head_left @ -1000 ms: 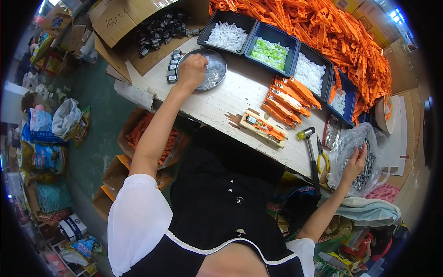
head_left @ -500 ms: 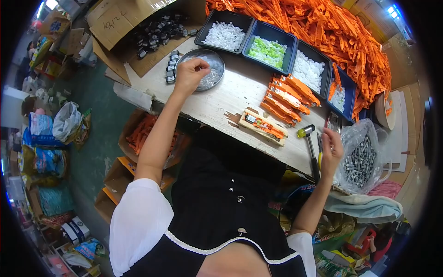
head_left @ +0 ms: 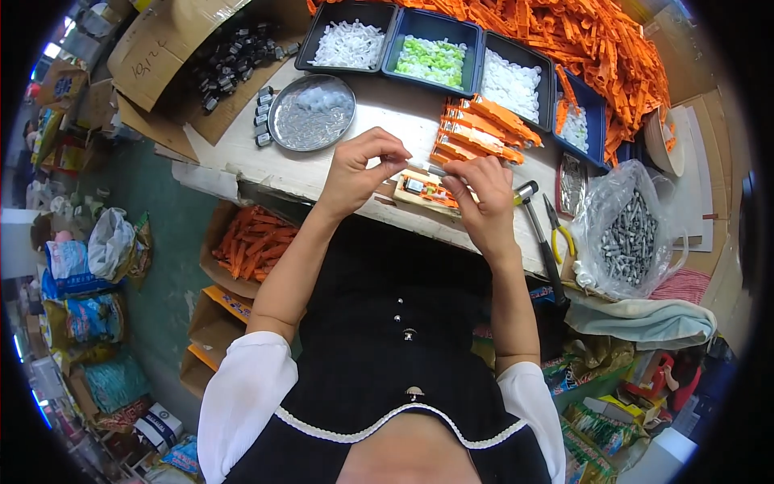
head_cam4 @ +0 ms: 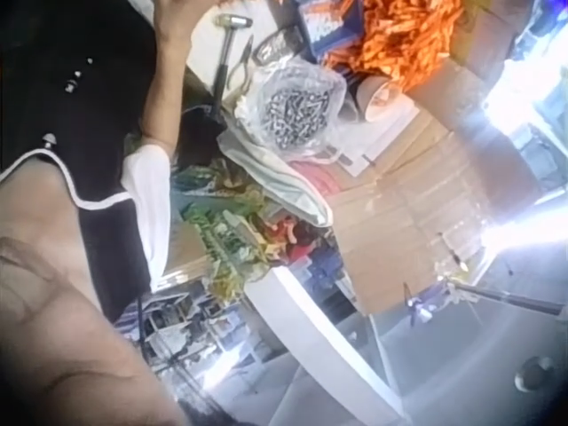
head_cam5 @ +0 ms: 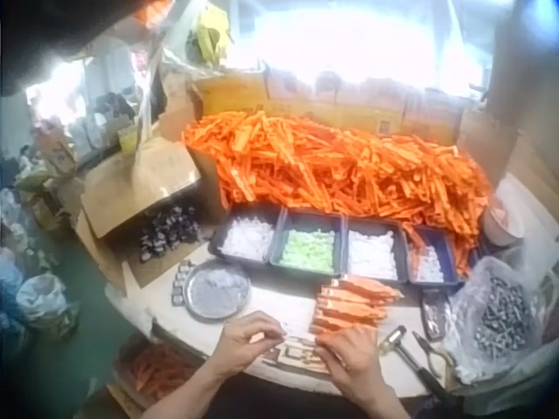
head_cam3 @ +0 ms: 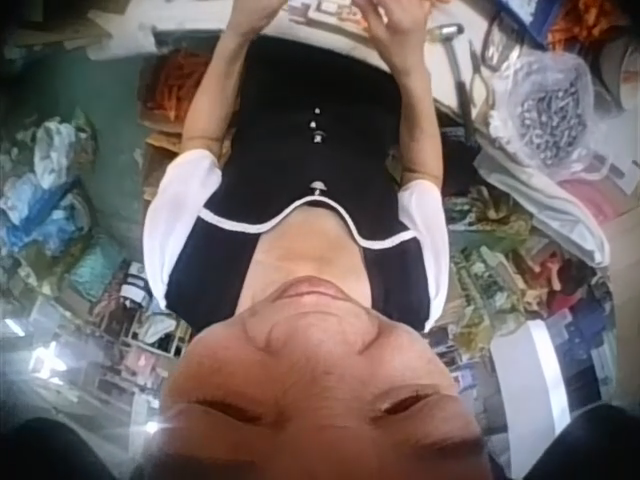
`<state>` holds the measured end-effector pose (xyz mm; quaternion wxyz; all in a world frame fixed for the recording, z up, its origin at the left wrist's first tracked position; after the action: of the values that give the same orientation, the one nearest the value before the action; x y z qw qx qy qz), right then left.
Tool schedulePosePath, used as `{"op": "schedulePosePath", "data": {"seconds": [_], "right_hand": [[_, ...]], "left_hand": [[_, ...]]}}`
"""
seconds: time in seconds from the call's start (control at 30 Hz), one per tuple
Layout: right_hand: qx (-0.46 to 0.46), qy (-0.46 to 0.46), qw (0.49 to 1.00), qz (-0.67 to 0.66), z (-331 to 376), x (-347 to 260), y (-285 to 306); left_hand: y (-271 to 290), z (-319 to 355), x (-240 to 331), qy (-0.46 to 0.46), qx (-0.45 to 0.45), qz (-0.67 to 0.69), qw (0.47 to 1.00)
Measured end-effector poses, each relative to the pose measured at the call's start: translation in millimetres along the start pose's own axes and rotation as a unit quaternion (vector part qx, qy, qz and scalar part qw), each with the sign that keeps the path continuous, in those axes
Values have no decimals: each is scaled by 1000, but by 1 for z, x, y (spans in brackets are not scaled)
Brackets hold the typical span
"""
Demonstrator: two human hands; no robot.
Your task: Assembling small plastic components by inserting metal pins and tapping them into place with a mallet.
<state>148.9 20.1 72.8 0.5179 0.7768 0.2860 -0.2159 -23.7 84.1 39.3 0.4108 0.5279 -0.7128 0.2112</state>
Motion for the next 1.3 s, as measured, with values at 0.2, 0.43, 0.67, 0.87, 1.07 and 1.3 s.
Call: {"op": "schedulePosePath", "data": {"seconds": [0.2,0.43,0.67,0.87,1.07,1.3], "right_hand": [[-6,-6,999,31,3,-1,-2],[-12,-11,1000,22,3,5,-3],[-128,-195,939,-253,12,36,-13],[-183,-276,876,-351,21,45,-16],[-203,-305,872,-325,30,56,0],[-169,-334,882,-287,48,87,14]], "left_hand": [[-10,1,5,-14,-14,-21,1000],[-13,2,7,-31,-9,-29,999],[-22,10,3,18,-9,12,1000],[-39,14,3,-41,-33,9,999],[-50,13,2,-78,-82,-31,993],[-54,20,-9,-55,-109,-202,972]]}}
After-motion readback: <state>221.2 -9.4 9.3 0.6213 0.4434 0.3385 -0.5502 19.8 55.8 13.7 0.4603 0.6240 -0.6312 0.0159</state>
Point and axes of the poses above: each hand's wrist, its own z-axis away from the middle knuckle, its own y-axis out of the back of the hand, x = y × z, the point moved 4 cm from there along -z, towards the middle knuckle, and after that the axes turned 12 degrees about -y, right-handed, at the moved point
